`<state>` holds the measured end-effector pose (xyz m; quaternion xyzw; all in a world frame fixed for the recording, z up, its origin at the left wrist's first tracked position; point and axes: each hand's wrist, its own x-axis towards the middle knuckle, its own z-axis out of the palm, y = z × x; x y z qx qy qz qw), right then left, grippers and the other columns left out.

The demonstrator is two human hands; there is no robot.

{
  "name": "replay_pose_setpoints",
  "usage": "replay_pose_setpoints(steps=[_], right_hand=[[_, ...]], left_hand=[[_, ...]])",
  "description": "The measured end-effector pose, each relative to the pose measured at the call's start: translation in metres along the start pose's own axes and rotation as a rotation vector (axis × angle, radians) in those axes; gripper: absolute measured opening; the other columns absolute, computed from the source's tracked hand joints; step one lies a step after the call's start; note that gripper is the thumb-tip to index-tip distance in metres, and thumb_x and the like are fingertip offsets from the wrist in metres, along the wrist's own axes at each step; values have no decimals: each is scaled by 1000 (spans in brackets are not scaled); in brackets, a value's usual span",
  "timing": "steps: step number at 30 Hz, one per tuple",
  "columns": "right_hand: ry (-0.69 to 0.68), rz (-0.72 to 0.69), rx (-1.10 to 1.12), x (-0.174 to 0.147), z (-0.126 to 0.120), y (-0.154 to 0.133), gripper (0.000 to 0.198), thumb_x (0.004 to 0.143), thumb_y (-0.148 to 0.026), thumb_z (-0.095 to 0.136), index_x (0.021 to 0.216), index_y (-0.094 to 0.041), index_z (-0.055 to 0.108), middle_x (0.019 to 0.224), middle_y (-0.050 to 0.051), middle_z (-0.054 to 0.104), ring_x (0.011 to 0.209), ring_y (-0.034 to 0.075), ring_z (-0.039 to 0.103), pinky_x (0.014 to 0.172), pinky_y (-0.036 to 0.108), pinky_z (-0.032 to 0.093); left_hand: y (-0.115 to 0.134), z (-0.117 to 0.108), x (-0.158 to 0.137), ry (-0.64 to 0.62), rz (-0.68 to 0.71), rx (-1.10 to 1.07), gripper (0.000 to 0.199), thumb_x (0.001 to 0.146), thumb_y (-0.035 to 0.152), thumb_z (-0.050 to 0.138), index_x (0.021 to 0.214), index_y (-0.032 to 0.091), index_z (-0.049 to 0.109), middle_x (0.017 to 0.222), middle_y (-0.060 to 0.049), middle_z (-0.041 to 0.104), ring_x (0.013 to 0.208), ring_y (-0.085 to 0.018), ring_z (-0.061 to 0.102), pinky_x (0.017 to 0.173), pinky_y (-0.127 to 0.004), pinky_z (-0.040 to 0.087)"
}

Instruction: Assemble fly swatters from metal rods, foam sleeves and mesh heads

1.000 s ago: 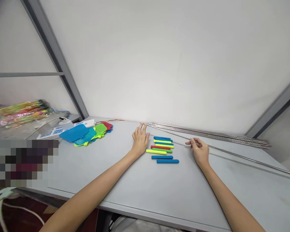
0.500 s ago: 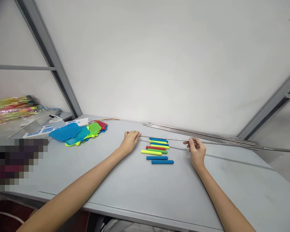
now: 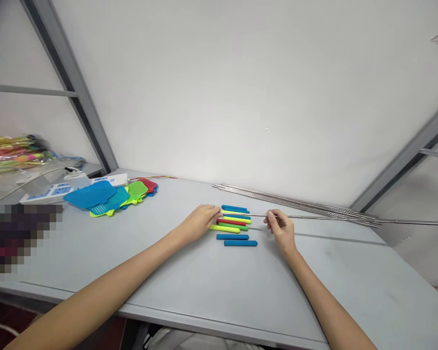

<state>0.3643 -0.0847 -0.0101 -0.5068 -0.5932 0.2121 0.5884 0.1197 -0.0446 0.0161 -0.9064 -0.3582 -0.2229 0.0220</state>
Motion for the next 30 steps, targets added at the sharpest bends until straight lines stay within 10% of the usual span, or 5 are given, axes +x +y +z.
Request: replay_pose_setpoints(steps=[7, 20, 30], right_hand=[[-134, 53, -96, -6, 11, -8, 24, 72, -42, 49, 78, -18, 50, 53, 0, 51, 43, 11, 43, 39, 22, 35], [-100, -62, 23, -13, 16, -24, 35, 76, -35, 45, 108, -23, 38, 71, 1, 55, 43, 9, 46, 42, 23, 39], [-180, -19, 129, -11, 10, -17, 24, 77, -39, 40, 75, -17, 51, 50, -2, 45, 40, 9, 42, 39, 23, 36]], left_hand=[[1, 0, -5, -20, -50, 45, 24, 76, 4, 29, 83, 18, 48, 78, -4, 52, 71, -16, 47, 65, -28, 31], [20, -7, -5, 95, -215, -67, 31, 86, 27, 22, 67, 18, 45, 65, -1, 53, 62, -14, 48, 58, -27, 28], [14, -4, -4, 185, -337, -72, 30, 86, 25, 22, 66, 18, 44, 69, 0, 55, 62, -13, 47, 60, -27, 27]])
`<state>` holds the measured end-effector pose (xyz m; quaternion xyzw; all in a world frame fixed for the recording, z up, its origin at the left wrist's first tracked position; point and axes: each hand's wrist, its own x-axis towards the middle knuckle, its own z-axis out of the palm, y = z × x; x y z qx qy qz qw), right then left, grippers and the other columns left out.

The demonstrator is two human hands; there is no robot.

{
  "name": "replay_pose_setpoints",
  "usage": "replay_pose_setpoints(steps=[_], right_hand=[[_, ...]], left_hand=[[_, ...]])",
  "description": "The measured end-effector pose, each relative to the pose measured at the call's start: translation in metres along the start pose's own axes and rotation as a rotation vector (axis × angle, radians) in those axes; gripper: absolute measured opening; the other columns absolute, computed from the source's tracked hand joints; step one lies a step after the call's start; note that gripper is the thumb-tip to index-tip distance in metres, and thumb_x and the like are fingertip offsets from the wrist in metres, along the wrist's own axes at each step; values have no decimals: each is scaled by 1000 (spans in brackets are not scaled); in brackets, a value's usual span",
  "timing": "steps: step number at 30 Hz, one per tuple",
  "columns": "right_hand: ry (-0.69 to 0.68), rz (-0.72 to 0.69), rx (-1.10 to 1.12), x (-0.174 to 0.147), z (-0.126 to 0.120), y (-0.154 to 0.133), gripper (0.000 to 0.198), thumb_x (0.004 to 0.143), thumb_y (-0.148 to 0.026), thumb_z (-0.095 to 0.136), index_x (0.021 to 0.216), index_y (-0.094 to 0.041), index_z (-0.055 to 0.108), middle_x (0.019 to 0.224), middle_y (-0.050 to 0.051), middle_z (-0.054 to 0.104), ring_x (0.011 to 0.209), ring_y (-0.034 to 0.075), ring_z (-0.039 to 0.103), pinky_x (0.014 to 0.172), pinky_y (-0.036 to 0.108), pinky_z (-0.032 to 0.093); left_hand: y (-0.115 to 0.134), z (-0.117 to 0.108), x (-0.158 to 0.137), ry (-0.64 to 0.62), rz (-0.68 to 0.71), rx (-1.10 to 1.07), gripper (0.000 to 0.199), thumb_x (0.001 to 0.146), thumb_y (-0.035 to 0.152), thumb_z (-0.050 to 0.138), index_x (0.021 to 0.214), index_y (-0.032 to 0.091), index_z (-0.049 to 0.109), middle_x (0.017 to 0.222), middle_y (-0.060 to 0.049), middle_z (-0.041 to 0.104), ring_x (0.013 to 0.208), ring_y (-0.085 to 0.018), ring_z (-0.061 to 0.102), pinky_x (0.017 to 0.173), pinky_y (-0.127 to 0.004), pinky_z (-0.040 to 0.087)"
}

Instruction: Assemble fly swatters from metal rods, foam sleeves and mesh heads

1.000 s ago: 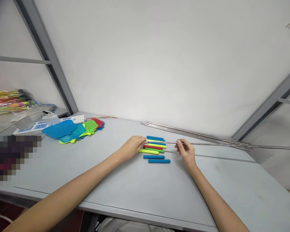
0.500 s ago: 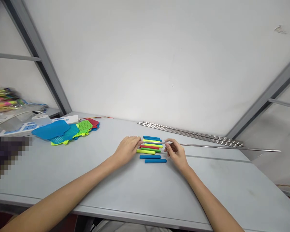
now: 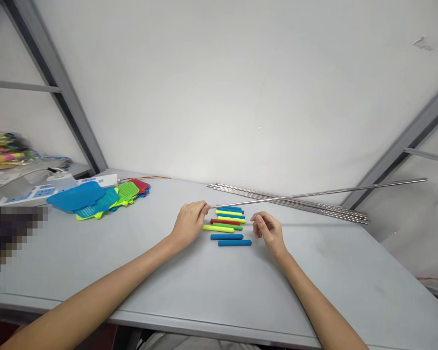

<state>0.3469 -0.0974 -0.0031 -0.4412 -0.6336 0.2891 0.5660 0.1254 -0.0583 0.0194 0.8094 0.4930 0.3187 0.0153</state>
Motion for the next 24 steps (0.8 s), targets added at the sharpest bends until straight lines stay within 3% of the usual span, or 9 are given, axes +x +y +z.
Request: replay_pose_setpoints(steps=[4, 8, 16, 24], right_hand=[[-20, 124, 161, 4, 0, 4, 31, 78, -43, 36, 77, -17, 52, 50, -1, 46, 38, 9, 41, 36, 22, 32], [10, 173, 214, 4, -2, 2, 37, 77, -45, 37, 59, -16, 51, 45, -1, 42, 39, 9, 40, 37, 22, 32], [-249, 415, 265, 0, 3, -6, 53, 80, -46, 28, 44, -14, 50, 35, 0, 38, 35, 9, 38, 40, 22, 32], [-294, 388, 305, -3, 2, 0, 50, 82, -40, 29, 44, -14, 49, 33, -1, 38, 33, 9, 38, 39, 22, 28]], left_hand=[[3, -3, -1, -39, 88, -27, 31, 86, 27, 21, 66, 18, 43, 65, 1, 52, 63, -13, 46, 61, -27, 28], [7, -9, -2, -118, 227, -32, 31, 86, 30, 22, 68, 18, 44, 65, 1, 51, 64, -13, 46, 61, -26, 29], [4, -4, -5, -254, 268, 111, 35, 86, 34, 20, 65, 19, 44, 62, 1, 53, 56, -13, 49, 49, -24, 25], [6, -6, -14, -342, 277, 176, 39, 87, 34, 13, 73, 20, 46, 69, 1, 58, 57, -13, 52, 45, -24, 20]])
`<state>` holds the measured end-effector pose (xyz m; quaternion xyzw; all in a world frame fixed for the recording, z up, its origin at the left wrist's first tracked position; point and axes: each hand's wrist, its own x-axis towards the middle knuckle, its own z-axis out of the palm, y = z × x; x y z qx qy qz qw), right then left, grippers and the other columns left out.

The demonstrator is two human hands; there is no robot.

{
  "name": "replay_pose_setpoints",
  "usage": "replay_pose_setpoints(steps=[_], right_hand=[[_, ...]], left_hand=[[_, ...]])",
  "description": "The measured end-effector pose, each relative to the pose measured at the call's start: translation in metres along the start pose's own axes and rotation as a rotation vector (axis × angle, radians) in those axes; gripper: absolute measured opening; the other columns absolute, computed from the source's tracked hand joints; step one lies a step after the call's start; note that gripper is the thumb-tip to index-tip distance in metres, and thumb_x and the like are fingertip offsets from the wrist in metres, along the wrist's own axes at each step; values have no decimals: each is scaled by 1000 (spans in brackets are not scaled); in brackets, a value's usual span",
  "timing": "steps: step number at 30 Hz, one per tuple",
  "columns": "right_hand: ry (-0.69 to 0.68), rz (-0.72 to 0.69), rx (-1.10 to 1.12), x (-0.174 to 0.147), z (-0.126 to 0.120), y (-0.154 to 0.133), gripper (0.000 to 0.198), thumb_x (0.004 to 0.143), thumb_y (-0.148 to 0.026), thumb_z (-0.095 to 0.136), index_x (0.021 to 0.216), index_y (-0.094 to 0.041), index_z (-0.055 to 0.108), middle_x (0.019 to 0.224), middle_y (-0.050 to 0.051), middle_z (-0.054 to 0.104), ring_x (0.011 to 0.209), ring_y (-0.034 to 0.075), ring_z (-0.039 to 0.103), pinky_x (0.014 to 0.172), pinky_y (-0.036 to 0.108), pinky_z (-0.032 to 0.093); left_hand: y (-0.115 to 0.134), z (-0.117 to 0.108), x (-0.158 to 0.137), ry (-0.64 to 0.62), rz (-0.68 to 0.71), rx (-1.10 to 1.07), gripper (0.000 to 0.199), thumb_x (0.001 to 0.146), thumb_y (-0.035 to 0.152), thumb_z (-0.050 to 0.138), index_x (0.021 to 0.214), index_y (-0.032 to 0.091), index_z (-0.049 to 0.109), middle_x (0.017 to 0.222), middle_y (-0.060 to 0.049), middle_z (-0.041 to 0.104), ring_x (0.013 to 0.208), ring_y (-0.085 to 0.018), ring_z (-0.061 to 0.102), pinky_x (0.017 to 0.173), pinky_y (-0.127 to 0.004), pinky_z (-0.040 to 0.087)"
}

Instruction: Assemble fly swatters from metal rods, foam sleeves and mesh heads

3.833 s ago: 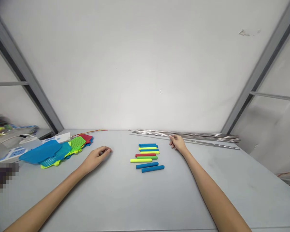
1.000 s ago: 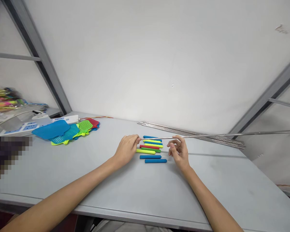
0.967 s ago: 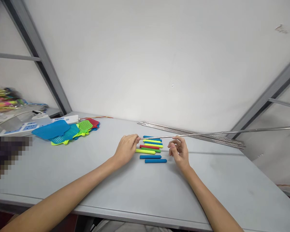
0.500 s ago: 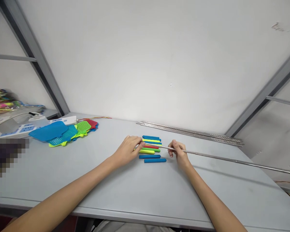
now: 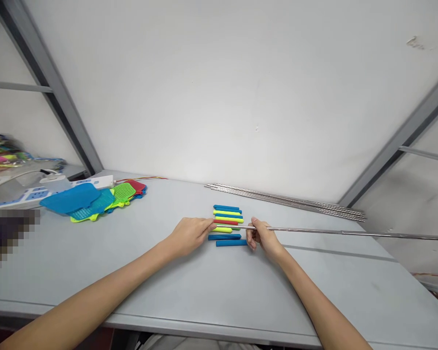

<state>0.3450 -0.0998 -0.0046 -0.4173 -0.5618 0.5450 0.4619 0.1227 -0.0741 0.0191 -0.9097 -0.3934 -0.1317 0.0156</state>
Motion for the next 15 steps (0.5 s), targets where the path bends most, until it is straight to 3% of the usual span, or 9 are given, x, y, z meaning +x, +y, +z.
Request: replay_pose_setpoints(steps=[15], right_hand=[[-32, 21, -56, -3, 10, 7, 50, 82, -42, 26, 52, -13, 52, 38, 0, 44, 34, 9, 41, 41, 22, 33]], left_hand=[[1, 2, -3, -12, 28, 49, 42, 87, 35, 12, 71, 18, 47, 66, -1, 57, 55, -13, 52, 46, -24, 23]])
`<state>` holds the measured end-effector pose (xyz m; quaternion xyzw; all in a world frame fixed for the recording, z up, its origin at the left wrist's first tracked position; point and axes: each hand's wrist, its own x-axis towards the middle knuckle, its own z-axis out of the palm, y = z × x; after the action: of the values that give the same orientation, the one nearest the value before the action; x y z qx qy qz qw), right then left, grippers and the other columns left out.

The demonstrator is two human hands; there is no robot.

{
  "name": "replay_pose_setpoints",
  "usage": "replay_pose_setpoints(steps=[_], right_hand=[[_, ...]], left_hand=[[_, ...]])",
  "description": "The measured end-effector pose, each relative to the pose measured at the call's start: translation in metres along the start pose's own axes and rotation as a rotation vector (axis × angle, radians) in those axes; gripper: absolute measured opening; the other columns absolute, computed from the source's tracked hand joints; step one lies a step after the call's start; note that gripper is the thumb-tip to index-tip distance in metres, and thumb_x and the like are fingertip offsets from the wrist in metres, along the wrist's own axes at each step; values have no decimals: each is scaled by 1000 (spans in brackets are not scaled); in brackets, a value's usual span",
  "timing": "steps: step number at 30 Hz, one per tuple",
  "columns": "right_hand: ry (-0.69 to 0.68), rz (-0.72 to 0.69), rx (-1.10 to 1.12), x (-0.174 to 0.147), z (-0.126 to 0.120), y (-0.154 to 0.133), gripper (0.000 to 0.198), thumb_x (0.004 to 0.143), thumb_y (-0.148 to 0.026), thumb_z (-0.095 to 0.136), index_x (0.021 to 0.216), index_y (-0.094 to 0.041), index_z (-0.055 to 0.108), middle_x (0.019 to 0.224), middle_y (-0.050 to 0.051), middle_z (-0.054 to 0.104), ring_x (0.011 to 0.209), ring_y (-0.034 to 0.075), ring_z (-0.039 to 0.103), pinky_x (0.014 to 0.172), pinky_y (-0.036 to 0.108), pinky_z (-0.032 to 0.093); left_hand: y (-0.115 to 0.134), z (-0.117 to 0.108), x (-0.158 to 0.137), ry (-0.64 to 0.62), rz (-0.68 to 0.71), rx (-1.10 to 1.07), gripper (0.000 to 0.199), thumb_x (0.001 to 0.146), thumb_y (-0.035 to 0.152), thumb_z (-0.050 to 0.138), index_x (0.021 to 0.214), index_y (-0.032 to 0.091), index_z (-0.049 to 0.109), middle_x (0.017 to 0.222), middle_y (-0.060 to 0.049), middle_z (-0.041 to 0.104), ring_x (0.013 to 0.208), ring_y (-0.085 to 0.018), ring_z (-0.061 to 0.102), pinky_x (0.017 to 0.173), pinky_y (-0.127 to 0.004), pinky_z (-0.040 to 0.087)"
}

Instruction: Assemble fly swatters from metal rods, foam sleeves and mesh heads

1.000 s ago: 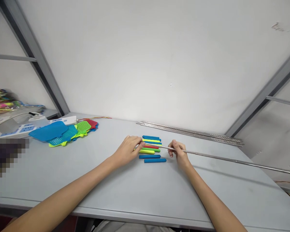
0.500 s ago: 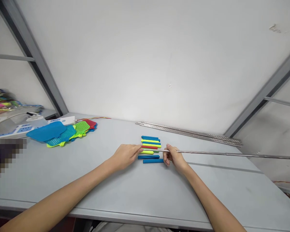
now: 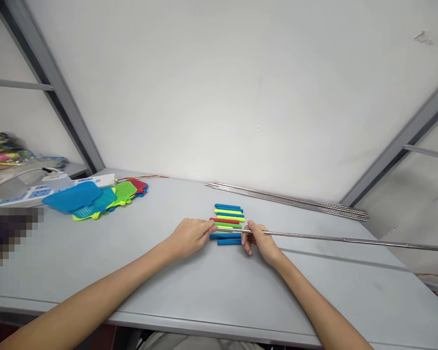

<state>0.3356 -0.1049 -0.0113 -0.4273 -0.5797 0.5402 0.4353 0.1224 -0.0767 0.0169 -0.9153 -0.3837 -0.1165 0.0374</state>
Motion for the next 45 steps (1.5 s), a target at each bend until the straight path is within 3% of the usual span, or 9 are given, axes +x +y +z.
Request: replay_pose_setpoints(steps=[16, 26, 45], right_hand=[[-29, 37, -3, -4, 9, -4, 51, 83, -44, 23, 53, -13, 51, 40, -1, 45, 33, 8, 41, 40, 22, 33], [-40, 37, -38, -4, 14, -7, 51, 82, -46, 24, 54, -14, 50, 40, -1, 44, 35, 8, 41, 41, 21, 35], [-98, 83, -35, -5, 27, -7, 51, 81, -47, 23, 55, -13, 50, 38, -1, 44, 34, 8, 42, 40, 21, 34]], left_hand=[[7, 1, -3, -13, -23, 10, 43, 87, 35, 10, 69, 19, 47, 62, -1, 56, 51, -14, 51, 44, -24, 20], [11, -2, -4, -44, -46, -35, 44, 86, 36, 11, 74, 19, 50, 66, -2, 58, 56, -14, 52, 48, -24, 27], [25, -2, -8, -12, -25, -97, 41, 87, 32, 15, 71, 19, 49, 71, -1, 60, 60, -14, 53, 48, -24, 28]])
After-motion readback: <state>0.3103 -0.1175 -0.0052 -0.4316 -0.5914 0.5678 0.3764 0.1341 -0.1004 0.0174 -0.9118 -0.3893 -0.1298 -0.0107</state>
